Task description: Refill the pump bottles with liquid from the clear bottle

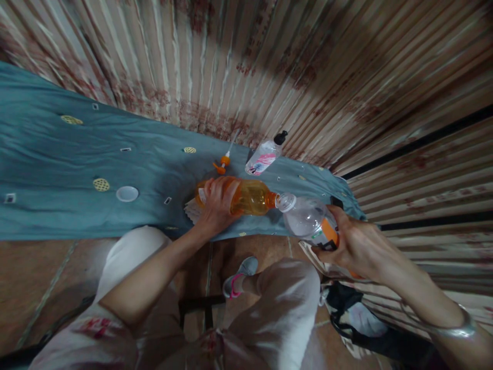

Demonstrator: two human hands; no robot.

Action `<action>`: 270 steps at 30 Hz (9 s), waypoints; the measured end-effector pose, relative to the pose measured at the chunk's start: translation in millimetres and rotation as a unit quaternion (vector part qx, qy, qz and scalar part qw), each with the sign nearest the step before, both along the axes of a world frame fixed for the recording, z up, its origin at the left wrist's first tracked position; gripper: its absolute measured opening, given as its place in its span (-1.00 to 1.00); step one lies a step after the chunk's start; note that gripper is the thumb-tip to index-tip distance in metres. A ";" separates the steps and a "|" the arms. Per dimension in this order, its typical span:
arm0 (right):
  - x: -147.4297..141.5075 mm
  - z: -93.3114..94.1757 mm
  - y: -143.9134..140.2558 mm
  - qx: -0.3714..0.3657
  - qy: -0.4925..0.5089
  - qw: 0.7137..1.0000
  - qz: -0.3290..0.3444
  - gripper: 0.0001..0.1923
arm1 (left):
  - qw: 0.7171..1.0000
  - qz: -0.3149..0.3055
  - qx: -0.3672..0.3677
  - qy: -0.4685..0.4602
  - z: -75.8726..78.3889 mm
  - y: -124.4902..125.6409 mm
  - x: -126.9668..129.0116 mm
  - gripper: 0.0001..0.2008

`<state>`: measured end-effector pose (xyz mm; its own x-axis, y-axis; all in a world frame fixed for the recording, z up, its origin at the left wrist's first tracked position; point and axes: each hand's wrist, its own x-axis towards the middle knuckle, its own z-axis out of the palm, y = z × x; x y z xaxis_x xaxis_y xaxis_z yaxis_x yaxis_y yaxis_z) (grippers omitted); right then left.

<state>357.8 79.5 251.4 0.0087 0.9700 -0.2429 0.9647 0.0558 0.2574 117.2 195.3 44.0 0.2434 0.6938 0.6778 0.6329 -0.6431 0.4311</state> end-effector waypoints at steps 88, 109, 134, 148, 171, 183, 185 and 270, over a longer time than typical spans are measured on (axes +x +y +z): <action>5.5 -4.9 1.0 0.004 -0.026 1.000 -0.001 -0.23 | 1.000 0.001 0.012 0.010 1.9 -1.0 -0.4 -0.21; 2.2 -3.0 0.5 0.009 -0.021 1.000 0.002 -0.27 | 1.000 -0.002 -0.002 0.008 1.8 -1.2 -0.1 -0.25; 1.1 -2.2 1.7 0.003 -0.017 1.000 0.002 -0.26 | 1.000 0.002 -0.006 0.007 1.8 -0.6 0.0 -0.23; 0.2 -2.9 0.9 0.009 -0.013 1.000 0.003 -0.31 | 0.999 0.004 -0.033 0.015 3.7 -1.4 -0.9 -0.22; -1.9 -1.2 2.7 -0.004 -0.024 1.000 -0.005 -0.27 | 1.000 -0.003 -0.001 0.007 2.0 -0.7 -0.6 -0.21; -3.9 0.8 2.2 -0.023 -0.028 0.999 -0.035 -0.21 | 1.000 0.013 -0.015 0.020 3.7 -1.8 -0.6 -0.24; -4.1 0.8 2.4 -0.027 -0.029 0.998 -0.040 -0.20 | 1.000 0.005 -0.014 0.020 4.5 -2.1 -0.9 -0.22; -9.5 2.9 4.2 -0.017 -0.035 0.999 -0.030 -0.27 | 0.999 0.007 -0.029 0.013 4.0 -0.8 -0.7 -0.26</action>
<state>348.2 83.7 254.3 0.0853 0.9586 -0.2716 0.9465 0.0071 0.3225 116.4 194.5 48.0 0.2491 0.7354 0.6302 0.6534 -0.6079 0.4512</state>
